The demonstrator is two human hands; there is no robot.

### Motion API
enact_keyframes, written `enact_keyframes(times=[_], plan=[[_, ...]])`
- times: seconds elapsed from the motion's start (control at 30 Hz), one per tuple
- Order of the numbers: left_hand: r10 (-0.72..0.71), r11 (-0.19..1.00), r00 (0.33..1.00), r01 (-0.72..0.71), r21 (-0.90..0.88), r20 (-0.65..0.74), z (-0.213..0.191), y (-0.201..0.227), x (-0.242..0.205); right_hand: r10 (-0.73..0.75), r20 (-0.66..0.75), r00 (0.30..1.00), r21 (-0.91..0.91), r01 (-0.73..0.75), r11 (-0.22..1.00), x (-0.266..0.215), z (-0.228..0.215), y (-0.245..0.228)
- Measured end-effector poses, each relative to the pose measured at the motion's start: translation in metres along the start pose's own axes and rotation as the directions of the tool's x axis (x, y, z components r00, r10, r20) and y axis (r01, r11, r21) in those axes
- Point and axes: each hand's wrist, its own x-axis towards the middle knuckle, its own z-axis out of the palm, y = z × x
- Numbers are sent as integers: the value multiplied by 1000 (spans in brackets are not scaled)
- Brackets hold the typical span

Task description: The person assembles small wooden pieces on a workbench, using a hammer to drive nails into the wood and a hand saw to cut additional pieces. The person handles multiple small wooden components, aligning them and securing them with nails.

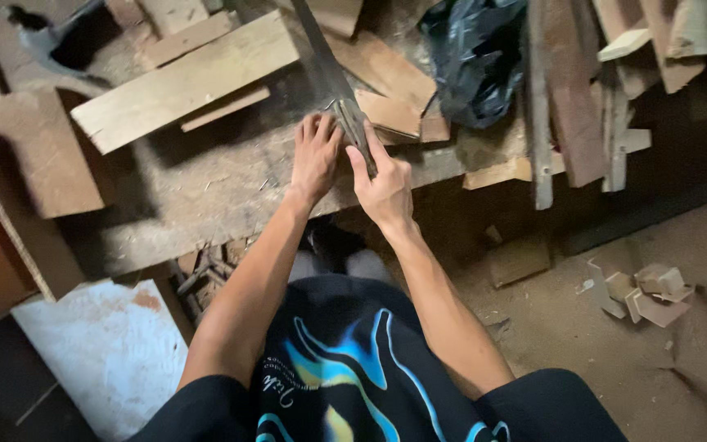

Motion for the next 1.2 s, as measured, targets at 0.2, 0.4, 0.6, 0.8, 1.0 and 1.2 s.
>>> enact_keyframes(times=[0.2,0.4,0.6,0.8,1.0,1.2], plan=[[48,901,956,-167,-399,-291,2,24,78,21,-107,994,13,-20,1000,29,-11,15],[-229,970,904,182,-161,-361,-15,16,72,-22,-125,992,-35,18,999,30,3,12],[-521,817,731,577,-8,-440,-73,-62,19,62,26,998,215,-67,974,13,36,-13],[-818,557,572,768,317,51,-124,-127,45,0,85,996,73,-6,997,8,65,-30],[-780,625,612,747,227,135,-128,-142,51,79,187,979,137,-106,985,7,70,-37],[-690,706,724,675,217,-7,-112,-152,42,98,158,983,126,-119,985,-1,75,-45]])
